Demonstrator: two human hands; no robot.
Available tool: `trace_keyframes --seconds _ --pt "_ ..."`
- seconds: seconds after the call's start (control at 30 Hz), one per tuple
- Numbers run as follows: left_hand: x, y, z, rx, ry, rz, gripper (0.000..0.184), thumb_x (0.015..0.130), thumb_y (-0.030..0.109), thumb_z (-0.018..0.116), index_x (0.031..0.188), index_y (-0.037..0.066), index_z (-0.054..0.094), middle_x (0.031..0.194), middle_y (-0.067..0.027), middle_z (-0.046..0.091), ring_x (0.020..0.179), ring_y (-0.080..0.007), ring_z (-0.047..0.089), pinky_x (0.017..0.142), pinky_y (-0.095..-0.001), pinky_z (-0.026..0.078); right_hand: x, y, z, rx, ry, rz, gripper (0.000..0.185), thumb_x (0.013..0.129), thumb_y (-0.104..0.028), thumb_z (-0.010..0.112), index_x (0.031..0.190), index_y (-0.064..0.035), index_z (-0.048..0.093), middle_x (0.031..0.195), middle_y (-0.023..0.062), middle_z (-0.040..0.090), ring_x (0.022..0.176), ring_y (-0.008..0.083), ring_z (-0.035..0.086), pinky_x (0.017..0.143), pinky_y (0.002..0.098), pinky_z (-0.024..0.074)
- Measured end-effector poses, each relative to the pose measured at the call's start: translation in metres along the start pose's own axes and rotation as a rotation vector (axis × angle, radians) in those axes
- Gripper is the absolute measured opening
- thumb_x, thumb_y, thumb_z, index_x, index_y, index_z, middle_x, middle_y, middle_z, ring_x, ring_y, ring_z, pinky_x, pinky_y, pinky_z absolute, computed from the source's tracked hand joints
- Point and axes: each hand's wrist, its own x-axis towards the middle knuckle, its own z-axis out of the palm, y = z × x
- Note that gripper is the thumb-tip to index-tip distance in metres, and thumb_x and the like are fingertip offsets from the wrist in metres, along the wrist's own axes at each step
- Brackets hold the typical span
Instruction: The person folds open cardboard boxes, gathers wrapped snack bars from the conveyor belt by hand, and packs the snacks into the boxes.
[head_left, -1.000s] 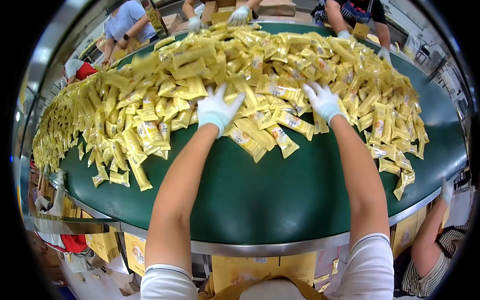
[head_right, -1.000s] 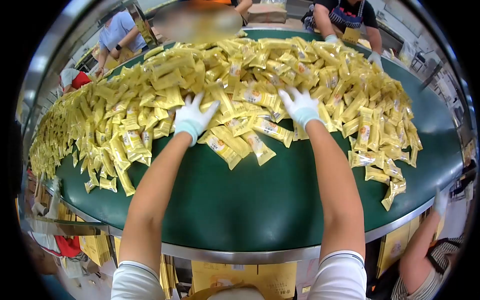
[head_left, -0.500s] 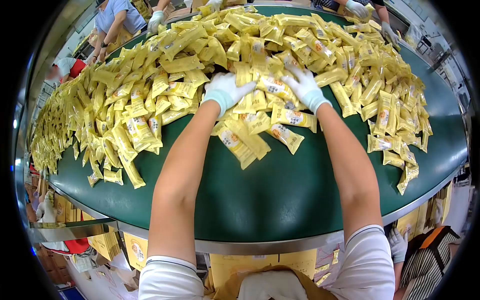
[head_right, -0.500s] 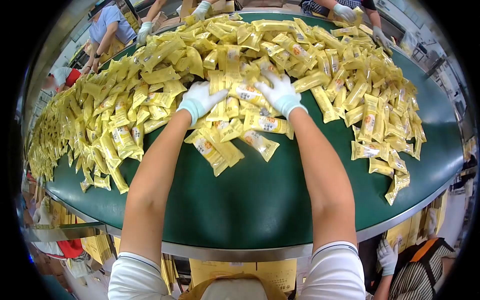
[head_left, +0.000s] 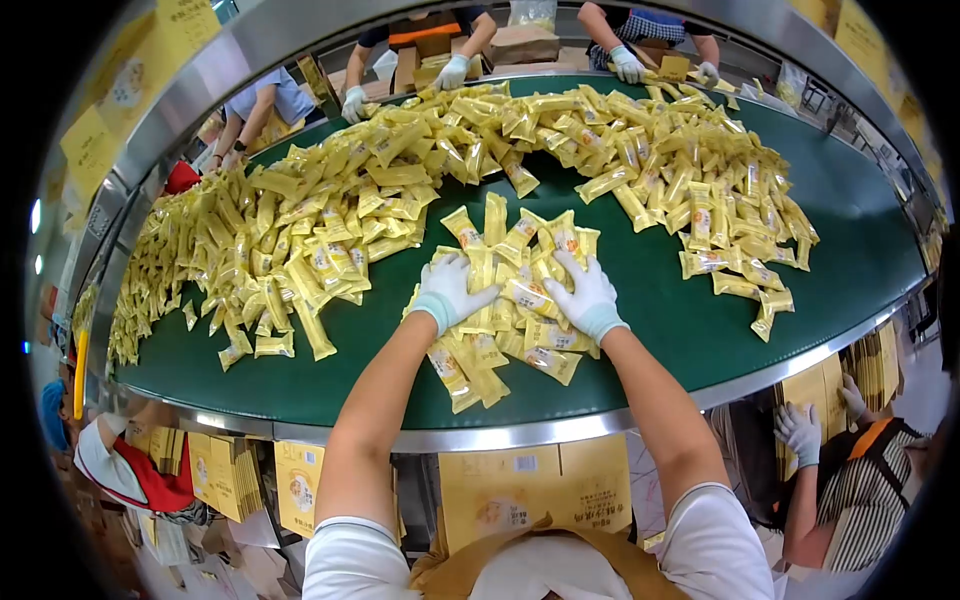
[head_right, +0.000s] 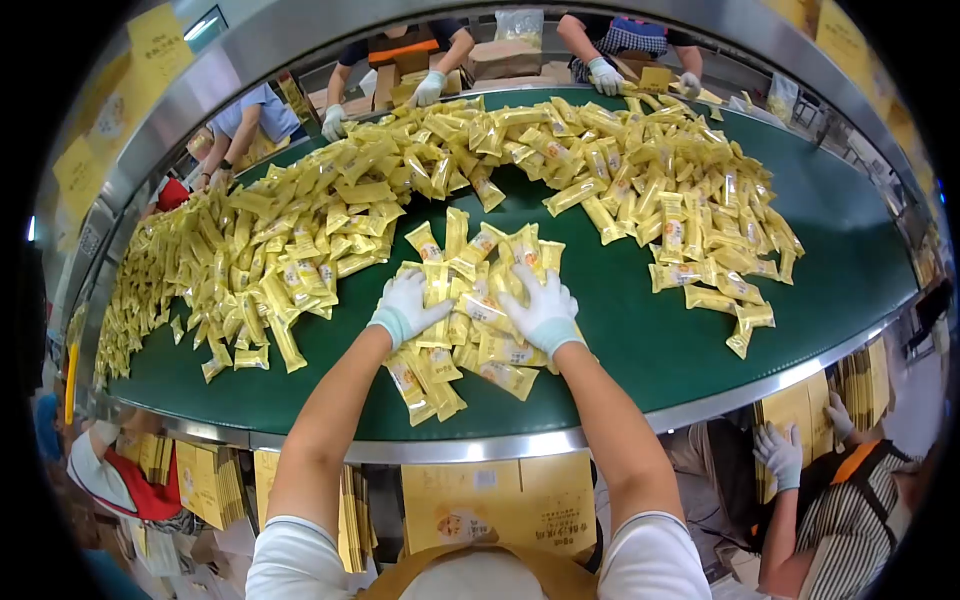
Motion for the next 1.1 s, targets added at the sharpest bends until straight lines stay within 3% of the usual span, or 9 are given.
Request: trace_keyframes --seconds 0.13,0.2,0.3,0.37,0.47,0.67,0.87,0.93,1.1 --pt "-0.05 0.025 -0.031 0.103 0.001 -0.182 0.092 0.083 0.074 0.054 0.151 0.012 0.044 0.162 -0.0166 0.031 0.15 -0.0324 0.027 0.119 -0.0605 0.017 -0.046 0.006 -0.036 0.13 -0.007 0.0 0.069 0.09 -0.058 0.06 0.15 -0.0269 0.046 0.153 0.029 0.036 0.14 0.0483 0.038 0.115 0.0486 0.0332" --pt "-0.098 0.015 -0.028 0.021 0.217 -0.169 0.072 0.088 0.06 0.06 0.142 0.012 0.056 0.151 -0.0188 0.047 0.139 -0.0333 0.045 0.114 -0.0499 0.033 -0.09 0.007 -0.064 0.148 0.119 -0.051 0.07 0.09 -0.054 0.062 0.15 -0.0212 0.046 0.153 0.03 0.036 0.14 0.0481 0.037 0.115 0.0467 0.0342" --pt "-0.193 0.008 -0.042 -0.454 -0.146 -0.037 0.053 0.092 0.05 0.062 0.108 0.001 0.074 0.106 -0.0227 0.073 0.105 -0.0364 0.068 0.093 -0.0388 0.053 -0.165 0.038 -0.089 0.519 0.092 -0.129 0.037 0.095 -0.028 0.067 0.121 -0.0011 0.063 0.118 0.0183 0.065 0.113 0.0306 0.064 0.095 0.0363 0.05" --pt "-0.261 0.011 -0.016 -0.498 -0.38 -0.169 0.057 0.093 0.053 0.06 0.106 -0.001 0.074 0.11 -0.0233 0.072 0.105 -0.0365 0.069 0.095 -0.0397 0.052 -0.217 0.066 -0.091 0.366 -0.062 0.057 0.031 0.095 -0.03 0.065 0.104 -0.0003 0.069 0.093 0.0184 0.073 0.09 0.0264 0.072 0.082 0.0358 0.0545" --pt "-0.306 0.008 0.062 -0.267 -0.522 -0.451 0.084 0.089 0.066 0.057 0.131 -0.007 0.06 0.128 -0.0312 0.063 0.121 -0.0382 0.063 0.103 -0.0385 0.048 -0.261 0.093 -0.059 0.125 -0.289 0.396 0.071 0.09 -0.063 0.055 0.113 0.0032 0.067 0.109 0.0276 0.07 0.105 0.0411 0.068 0.095 0.0458 0.0506" --pt "-0.316 0.04 0.164 -0.859 0.044 -0.682 0.089 0.089 0.052 0.07 0.146 -0.007 0.036 0.135 -0.0257 0.06 0.127 -0.0345 0.058 0.106 -0.0384 0.045 -0.278 0.105 0.041 0.312 -0.109 0.528 0.093 0.086 -0.067 0.061 0.128 0.0145 0.046 0.138 0.0393 0.048 0.132 0.0468 0.048 0.111 0.0447 0.0374" --pt "-0.338 0.047 0.13 -1.071 0.251 -0.549 0.07 0.098 0.039 0.062 0.146 -0.005 0.037 0.136 -0.0215 0.059 0.125 -0.0303 0.058 0.105 -0.0391 0.045 -0.303 0.061 -0.023 0.573 0.026 0.385 0.08 0.093 -0.052 0.064 0.138 0.0089 0.04 0.137 0.0287 0.051 0.131 0.0379 0.049 0.111 0.0413 0.0365" --pt "-0.36 0.047 0.113 -1.563 0.34 -0.189 0.058 0.105 0.034 0.05 0.147 -0.003 0.038 0.141 -0.0178 0.055 0.127 -0.0283 0.055 0.107 -0.0394 0.043 -0.317 0.054 -0.044 0.698 0.169 0.23 0.071 0.097 -0.046 0.06 0.142 0.0057 0.039 0.137 0.0252 0.052 0.13 0.0336 0.05 0.111 0.04 0.037" --pt "-0.401 0.09 0.02 -1.868 0.014 0.216 0.075 0.106 0.058 0.025 0.135 -0.004 0.055 0.14 -0.0241 0.056 0.131 -0.0362 0.052 0.114 -0.0462 0.036 -0.329 0.019 -0.11 0.934 0.473 -0.001 0.054 0.103 -0.03 0.048 0.145 0.0033 0.038 0.14 0.0203 0.052 0.131 0.0282 0.049 0.112 0.0381 0.036"
